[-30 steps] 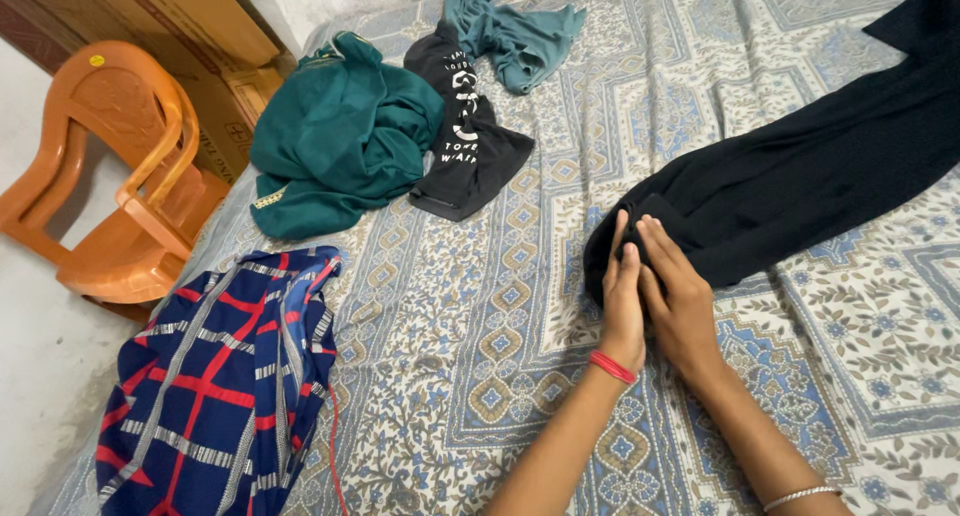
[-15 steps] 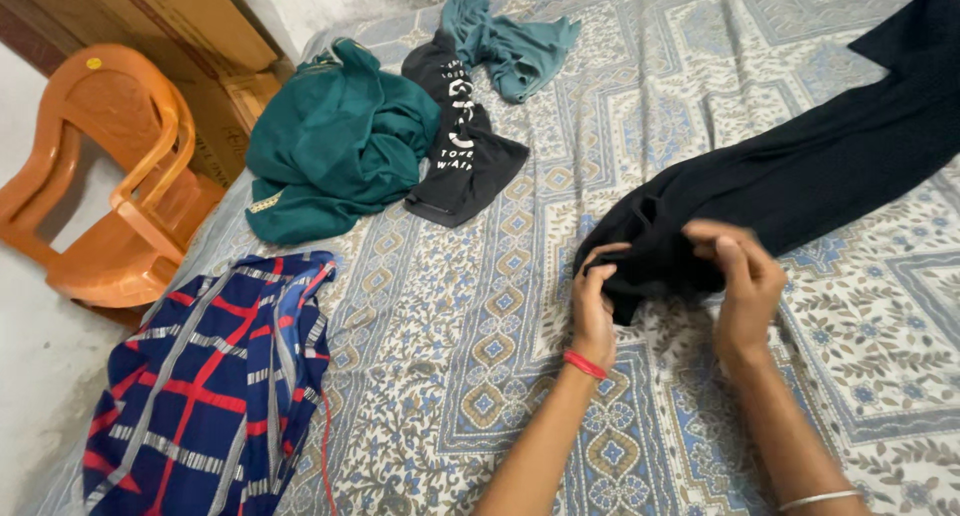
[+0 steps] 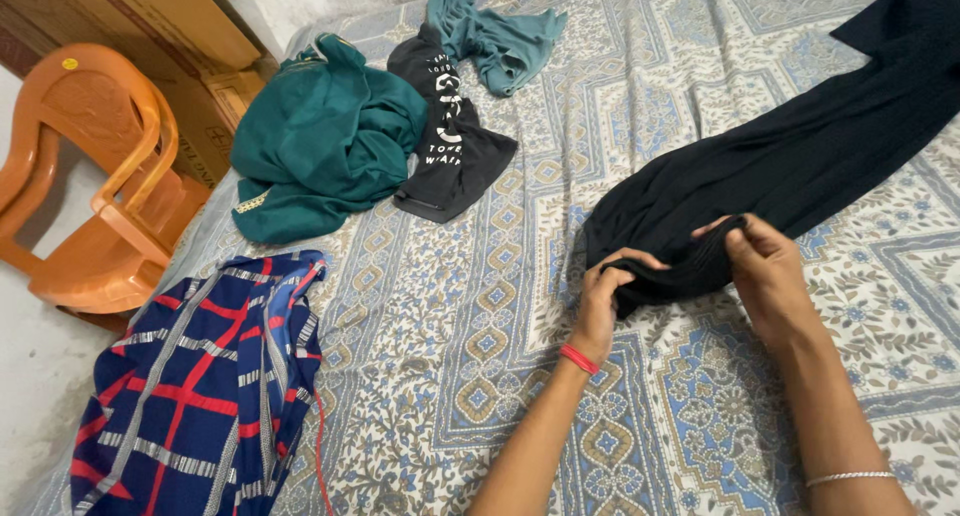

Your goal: The person folds clothes by hand on a bed, including a pair of black trousers and other garments, then stacks the folded items into a pile.

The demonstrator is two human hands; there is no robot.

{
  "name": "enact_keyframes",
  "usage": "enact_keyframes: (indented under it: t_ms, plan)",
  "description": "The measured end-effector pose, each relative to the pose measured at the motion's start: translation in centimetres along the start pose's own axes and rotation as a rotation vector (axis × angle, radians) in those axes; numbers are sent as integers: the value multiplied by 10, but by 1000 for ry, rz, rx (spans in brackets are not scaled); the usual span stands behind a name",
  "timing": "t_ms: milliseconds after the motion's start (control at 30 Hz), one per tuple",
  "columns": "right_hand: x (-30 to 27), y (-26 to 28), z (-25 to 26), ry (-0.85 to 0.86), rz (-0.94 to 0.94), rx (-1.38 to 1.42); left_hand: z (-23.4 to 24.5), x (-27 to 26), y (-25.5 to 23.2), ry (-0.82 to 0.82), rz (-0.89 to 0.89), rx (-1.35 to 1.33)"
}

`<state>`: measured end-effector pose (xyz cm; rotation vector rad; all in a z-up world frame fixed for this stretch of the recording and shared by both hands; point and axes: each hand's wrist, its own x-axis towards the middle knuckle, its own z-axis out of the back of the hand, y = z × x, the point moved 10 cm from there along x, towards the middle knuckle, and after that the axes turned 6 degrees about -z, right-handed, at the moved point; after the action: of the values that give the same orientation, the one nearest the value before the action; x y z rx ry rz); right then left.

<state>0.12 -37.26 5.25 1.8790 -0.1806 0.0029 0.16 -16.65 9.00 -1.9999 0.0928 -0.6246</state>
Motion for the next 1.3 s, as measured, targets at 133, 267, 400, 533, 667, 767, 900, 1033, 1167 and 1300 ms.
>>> enact_keyframes:
  t_ms: [133,267,400,533,667,767,900,1033,1167,1300]
  plan:
    - [6,-10,45,-202,152,125,7,-8,-3,-91,252,430]
    - [-11,34,46,-406,361,-263,-22,0,-65,95,-284,1012]
    - [-11,54,1,-256,280,-202,-9,8,-50,90,-240,671]
    - [-19,70,-44,-175,292,-234,63,20,-22,-306,-31,-267]
    - [-25,57,-79,-165,290,-889,156,20,-60,-491,-316,-536]
    - [-23,18,-103,-60,218,-1070,221,9,-67,-585,-425,-613]
    - [-25,-13,-125,96,323,-1333,278,-16,-66,-656,-513,-693]
    - [-3,-32,-129,35,404,-1376,275,-12,-63,-658,-516,-742]
    - [51,-44,-131,-123,565,-1445,270,-7,-82,-554,-565,-829]
    - [126,-67,-114,-188,431,-1672,305,-26,-84,-654,-613,-868]
